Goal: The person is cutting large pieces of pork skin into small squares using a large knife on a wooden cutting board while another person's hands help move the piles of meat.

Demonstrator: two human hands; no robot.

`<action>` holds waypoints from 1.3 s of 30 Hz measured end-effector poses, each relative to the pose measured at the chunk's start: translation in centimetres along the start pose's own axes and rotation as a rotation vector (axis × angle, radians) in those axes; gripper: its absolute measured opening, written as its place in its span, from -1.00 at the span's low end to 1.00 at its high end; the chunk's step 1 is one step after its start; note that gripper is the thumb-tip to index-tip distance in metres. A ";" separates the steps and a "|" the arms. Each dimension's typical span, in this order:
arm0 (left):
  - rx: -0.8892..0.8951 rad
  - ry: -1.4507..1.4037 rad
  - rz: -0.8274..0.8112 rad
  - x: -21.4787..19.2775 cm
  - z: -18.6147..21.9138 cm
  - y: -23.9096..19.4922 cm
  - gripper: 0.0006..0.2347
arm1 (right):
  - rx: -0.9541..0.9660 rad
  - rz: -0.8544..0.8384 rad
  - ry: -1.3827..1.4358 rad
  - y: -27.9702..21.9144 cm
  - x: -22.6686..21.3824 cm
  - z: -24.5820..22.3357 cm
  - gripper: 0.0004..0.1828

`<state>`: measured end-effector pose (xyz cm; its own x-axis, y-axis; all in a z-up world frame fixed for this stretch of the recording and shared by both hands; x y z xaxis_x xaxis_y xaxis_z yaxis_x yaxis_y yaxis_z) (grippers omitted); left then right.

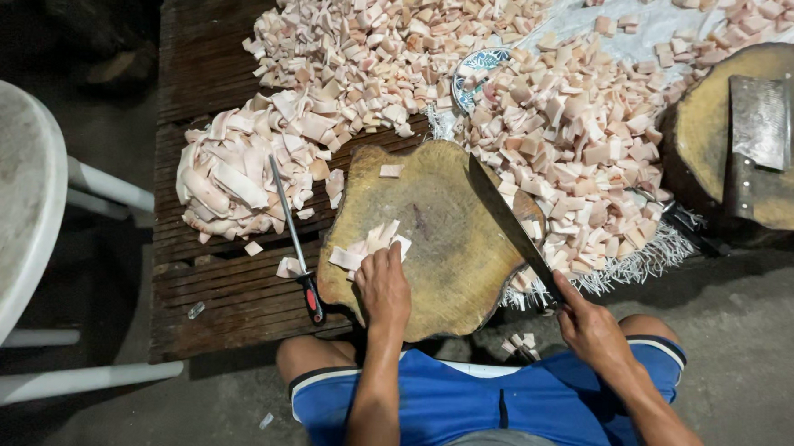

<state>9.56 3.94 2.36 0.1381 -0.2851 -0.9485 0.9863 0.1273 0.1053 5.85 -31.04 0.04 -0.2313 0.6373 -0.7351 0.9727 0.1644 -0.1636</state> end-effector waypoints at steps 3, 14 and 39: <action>-0.027 0.021 -0.031 0.5 -0.2 0.1 -0.60 | -0.022 0.032 0.022 -0.2 0.0 -0.4 -0.23; -0.308 -0.271 -0.022 0.8 -5.7 1.9 -0.67 | 0.141 -0.038 0.153 -0.6 0.6 0.2 -0.30; 0.476 -0.555 -0.318 3.1 7.0 -2.3 -0.65 | -0.331 0.301 0.080 -5.3 -4.1 -4.2 -0.20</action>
Point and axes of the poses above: each hand's wrist, its own y-axis towards the middle knuckle, its own x-axis out of the palm, z = x × y, the point moved 6 cm from there along y, towards the middle knuckle, and after that the axes turned 5 degrees about -z, right-handed, at the moved point
